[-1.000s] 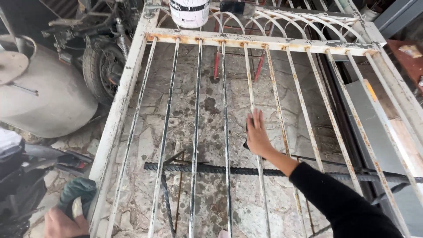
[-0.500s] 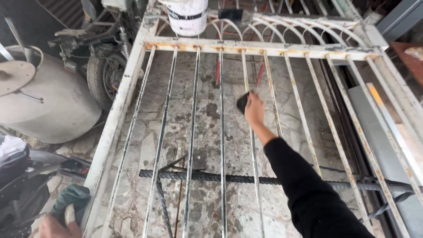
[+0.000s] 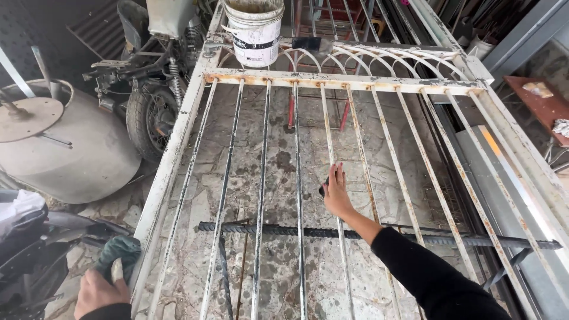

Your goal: Sanding the metal bars of a gate with wet sandpaper to prepare the surface for painting.

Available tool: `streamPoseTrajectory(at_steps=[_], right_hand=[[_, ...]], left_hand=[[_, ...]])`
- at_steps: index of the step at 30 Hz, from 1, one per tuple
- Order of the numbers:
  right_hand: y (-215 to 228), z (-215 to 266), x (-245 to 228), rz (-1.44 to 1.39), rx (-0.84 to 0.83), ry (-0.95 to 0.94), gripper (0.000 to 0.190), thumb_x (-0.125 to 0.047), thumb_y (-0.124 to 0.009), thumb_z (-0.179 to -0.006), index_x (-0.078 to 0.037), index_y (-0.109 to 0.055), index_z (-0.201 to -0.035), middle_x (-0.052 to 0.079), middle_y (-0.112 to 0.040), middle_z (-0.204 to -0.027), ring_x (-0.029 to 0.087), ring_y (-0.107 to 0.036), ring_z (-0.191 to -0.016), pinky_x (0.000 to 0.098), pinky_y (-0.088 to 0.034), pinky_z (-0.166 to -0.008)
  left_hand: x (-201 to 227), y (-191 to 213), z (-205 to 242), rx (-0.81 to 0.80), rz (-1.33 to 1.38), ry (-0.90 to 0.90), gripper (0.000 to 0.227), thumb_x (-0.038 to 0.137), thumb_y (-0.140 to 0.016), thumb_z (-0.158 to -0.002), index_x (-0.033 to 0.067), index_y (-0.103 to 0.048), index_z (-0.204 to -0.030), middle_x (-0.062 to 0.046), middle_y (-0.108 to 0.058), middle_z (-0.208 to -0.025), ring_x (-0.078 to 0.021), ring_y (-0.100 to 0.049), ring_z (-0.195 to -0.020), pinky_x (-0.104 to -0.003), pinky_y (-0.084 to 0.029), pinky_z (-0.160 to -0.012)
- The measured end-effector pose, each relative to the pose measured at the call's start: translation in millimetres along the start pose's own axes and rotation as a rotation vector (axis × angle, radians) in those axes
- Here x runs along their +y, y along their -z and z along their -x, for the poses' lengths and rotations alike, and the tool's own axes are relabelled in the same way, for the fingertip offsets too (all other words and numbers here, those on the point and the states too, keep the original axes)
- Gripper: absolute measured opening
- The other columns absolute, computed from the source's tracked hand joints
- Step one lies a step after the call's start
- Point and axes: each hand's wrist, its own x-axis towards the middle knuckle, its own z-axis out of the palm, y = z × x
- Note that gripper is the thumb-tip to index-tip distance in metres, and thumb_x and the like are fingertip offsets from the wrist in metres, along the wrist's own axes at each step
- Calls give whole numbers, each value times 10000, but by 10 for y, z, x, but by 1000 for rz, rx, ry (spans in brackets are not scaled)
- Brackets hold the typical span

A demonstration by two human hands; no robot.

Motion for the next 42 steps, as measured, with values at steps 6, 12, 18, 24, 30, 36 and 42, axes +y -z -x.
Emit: streamPoseTrajectory(at_steps=[6,12,18,24,30,36,42], right_hand=[[25,-1175,282,-246,101,-217,701,-333,-410,-1070,-167,-17,-1627,143,-1,-1695,446,-9,-1535,573,-229,-1188],[67,-1200,537,-908,231,-731,270,-335,-678,-948,-88,-729,-1045,59,-712,-880,206,-639,-699,341,-487,-607],[617,-212,-368,-1314,235,-739,75,-88,-521,-893,-82,-499,-964,119,-597,-894,232,-587,-632,316,-502,-478],[419,-73,-152,-362,181,-211,812,-341,-660,-936,-201,-213,-1599,80,-266,-1655,297,-463,-1398,456,-570,-959],[338,-172,148,281,510,295,448,-373,-484,-1061,-121,-568,-1421,183,-524,-1452,389,-460,-1321,526,-541,-870],[114,-349,179,-171,212,-91,526,-241,-459,-1047,-42,-364,-1524,207,-481,-1487,358,-558,-1281,450,-545,-940],[178,-992,17,-265,50,-204,403,-214,-361,-1101,-42,-266,-1453,158,-589,-948,252,-595,-657,367,-506,-541]], left_hand=[[34,231,-36,-105,154,3,620,610,-423,-1178,19,-581,-1083,-153,-689,-961,-401,-724,-782,-526,-558,-657],[56,354,-56,-121,192,-42,587,560,-444,-1193,3,-605,-1098,-170,-688,-946,-388,-716,-752,-506,-579,-647],[29,286,-37,-62,165,-75,557,543,-462,-1186,7,-599,-1124,-162,-686,-955,-387,-709,-715,-504,-574,-607],[56,331,-21,-60,191,-55,576,562,-438,-1194,15,-588,-1092,-161,-685,-947,-400,-704,-717,-520,-565,-603],[39,331,-42,-36,236,-84,543,518,-479,-1182,-9,-601,-1136,-179,-686,-978,-425,-697,-735,-540,-559,-613],[9,284,-14,-6,186,-92,579,560,-455,-1208,10,-605,-1105,-155,-689,-949,-397,-701,-710,-514,-557,-588],[-92,173,-37,-127,176,-65,388,346,-589,-1003,3,-557,-1180,-167,-646,-970,-388,-692,-746,-522,-568,-629]])
